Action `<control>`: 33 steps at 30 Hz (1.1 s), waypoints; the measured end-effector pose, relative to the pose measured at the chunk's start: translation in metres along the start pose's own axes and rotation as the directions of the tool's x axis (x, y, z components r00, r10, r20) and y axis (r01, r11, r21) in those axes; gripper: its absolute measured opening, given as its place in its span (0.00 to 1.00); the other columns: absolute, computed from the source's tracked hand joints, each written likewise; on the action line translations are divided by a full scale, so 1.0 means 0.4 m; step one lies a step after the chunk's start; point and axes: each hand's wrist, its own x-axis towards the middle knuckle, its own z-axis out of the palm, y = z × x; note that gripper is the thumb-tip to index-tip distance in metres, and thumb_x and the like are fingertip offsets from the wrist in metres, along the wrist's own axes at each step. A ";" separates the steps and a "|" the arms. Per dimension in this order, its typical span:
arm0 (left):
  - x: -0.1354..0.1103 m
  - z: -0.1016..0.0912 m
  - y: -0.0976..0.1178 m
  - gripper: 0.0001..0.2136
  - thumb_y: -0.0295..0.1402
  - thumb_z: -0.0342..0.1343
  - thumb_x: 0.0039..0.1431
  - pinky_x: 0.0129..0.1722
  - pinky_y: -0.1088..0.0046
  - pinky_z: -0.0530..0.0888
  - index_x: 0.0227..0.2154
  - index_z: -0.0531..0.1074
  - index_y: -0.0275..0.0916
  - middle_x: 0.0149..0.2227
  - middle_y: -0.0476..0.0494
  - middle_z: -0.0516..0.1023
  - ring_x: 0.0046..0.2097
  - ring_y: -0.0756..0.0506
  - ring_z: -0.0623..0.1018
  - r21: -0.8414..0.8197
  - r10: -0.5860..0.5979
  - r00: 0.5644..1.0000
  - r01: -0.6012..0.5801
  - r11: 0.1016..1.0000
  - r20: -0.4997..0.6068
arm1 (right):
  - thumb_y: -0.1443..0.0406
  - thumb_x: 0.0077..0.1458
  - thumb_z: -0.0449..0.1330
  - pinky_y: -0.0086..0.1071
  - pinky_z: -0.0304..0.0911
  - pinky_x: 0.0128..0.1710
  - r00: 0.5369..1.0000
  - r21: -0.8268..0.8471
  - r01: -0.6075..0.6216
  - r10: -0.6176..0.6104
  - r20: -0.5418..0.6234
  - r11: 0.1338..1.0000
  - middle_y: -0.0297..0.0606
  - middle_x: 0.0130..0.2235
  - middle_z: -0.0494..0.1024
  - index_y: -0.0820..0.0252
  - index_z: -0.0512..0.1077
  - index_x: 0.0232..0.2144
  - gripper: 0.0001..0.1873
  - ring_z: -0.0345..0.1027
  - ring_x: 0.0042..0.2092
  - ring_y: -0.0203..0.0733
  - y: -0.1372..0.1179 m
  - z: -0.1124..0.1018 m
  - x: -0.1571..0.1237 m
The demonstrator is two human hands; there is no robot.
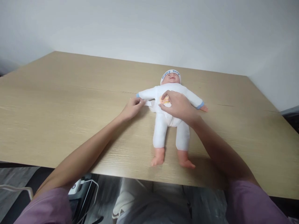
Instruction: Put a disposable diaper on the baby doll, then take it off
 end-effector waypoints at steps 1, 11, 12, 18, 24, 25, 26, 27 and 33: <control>0.002 0.002 0.014 0.19 0.48 0.59 0.67 0.39 0.67 0.61 0.26 0.66 0.42 0.29 0.49 0.66 0.34 0.45 0.66 -0.053 0.030 1.000 -0.030 0.998 0.007 | 0.59 0.62 0.66 0.44 0.63 0.47 1.000 0.024 -0.017 0.017 0.010 1.000 0.42 0.45 0.84 0.54 0.74 0.43 0.09 0.76 0.48 0.56 -0.003 -0.004 -0.001; 0.047 0.156 0.144 0.18 0.46 0.57 0.71 0.35 0.67 0.60 0.29 0.68 0.40 0.30 0.49 0.69 0.33 0.47 0.66 -0.123 0.170 0.981 -0.158 0.980 0.092 | 0.56 0.63 0.67 0.46 0.62 0.44 0.995 0.083 -0.082 0.077 0.060 0.993 0.47 0.43 0.85 0.52 0.72 0.64 0.29 0.76 0.45 0.62 0.004 -0.017 0.006; 0.052 0.163 0.144 0.18 0.46 0.57 0.71 0.35 0.67 0.60 0.29 0.68 0.40 0.30 0.49 0.69 0.33 0.47 0.66 -0.147 0.170 0.981 -0.155 0.977 0.089 | 0.56 0.63 0.67 0.45 0.63 0.44 0.996 0.072 -0.076 0.071 0.062 0.995 0.47 0.44 0.85 0.54 0.72 0.64 0.29 0.77 0.45 0.61 0.005 -0.016 0.006; 0.055 0.163 0.137 0.19 0.49 0.58 0.71 0.34 0.67 0.59 0.30 0.67 0.41 0.30 0.50 0.66 0.32 0.48 0.64 -0.163 0.163 0.980 -0.143 0.976 0.114 | 0.56 0.67 0.63 0.43 0.63 0.44 0.999 -0.011 -0.053 0.053 0.010 0.999 0.47 0.47 0.86 0.58 0.73 0.65 0.27 0.77 0.45 0.57 0.012 0.005 0.010; 0.058 0.166 0.141 0.19 0.49 0.58 0.71 0.34 0.68 0.61 0.30 0.67 0.41 0.30 0.49 0.66 0.32 0.47 0.64 -0.161 0.156 0.980 -0.136 0.978 0.123 | 0.60 0.68 0.61 0.41 0.61 0.43 0.999 -0.046 -0.050 0.049 -0.015 0.998 0.46 0.47 0.86 0.60 0.74 0.63 0.24 0.78 0.45 0.56 0.012 0.014 0.009; 0.061 0.165 0.138 0.19 0.50 0.58 0.70 0.34 0.68 0.61 0.30 0.66 0.41 0.30 0.49 0.66 0.32 0.47 0.64 -0.165 0.157 0.981 -0.137 0.977 0.116 | 0.60 0.68 0.62 0.41 0.62 0.44 0.999 -0.039 -0.052 0.052 -0.014 0.998 0.46 0.48 0.86 0.61 0.74 0.63 0.24 0.78 0.45 0.55 0.012 0.012 0.007; 0.063 0.160 0.133 0.20 0.50 0.58 0.70 0.34 0.68 0.62 0.29 0.66 0.41 0.30 0.49 0.66 0.32 0.47 0.64 -0.168 0.157 0.982 -0.139 0.976 0.102 | 0.58 0.69 0.62 0.41 0.63 0.46 0.999 -0.025 -0.049 0.049 -0.009 0.998 0.47 0.49 0.86 0.62 0.74 0.63 0.25 0.78 0.46 0.56 0.011 0.011 0.006; 0.065 0.152 0.125 0.20 0.51 0.58 0.69 0.35 0.67 0.63 0.29 0.65 0.42 0.29 0.48 0.66 0.33 0.47 0.65 -0.165 0.155 0.985 -0.140 0.976 0.079 | 0.56 0.69 0.63 0.42 0.63 0.47 0.999 -0.012 -0.046 0.046 -0.007 0.999 0.48 0.51 0.86 0.62 0.74 0.63 0.26 0.78 0.47 0.56 0.010 0.008 0.004; 0.052 0.053 0.023 0.21 0.53 0.58 0.69 0.38 0.66 0.66 0.27 0.66 0.42 0.28 0.49 0.64 0.33 0.46 0.66 -0.120 0.120 0.991 -0.126 0.985 -0.059 | 0.49 0.69 0.65 0.50 0.66 0.56 0.999 0.030 -0.033 0.033 0.013 0.999 0.50 0.54 0.84 0.58 0.74 0.64 0.29 0.76 0.53 0.61 0.002 -0.006 -0.009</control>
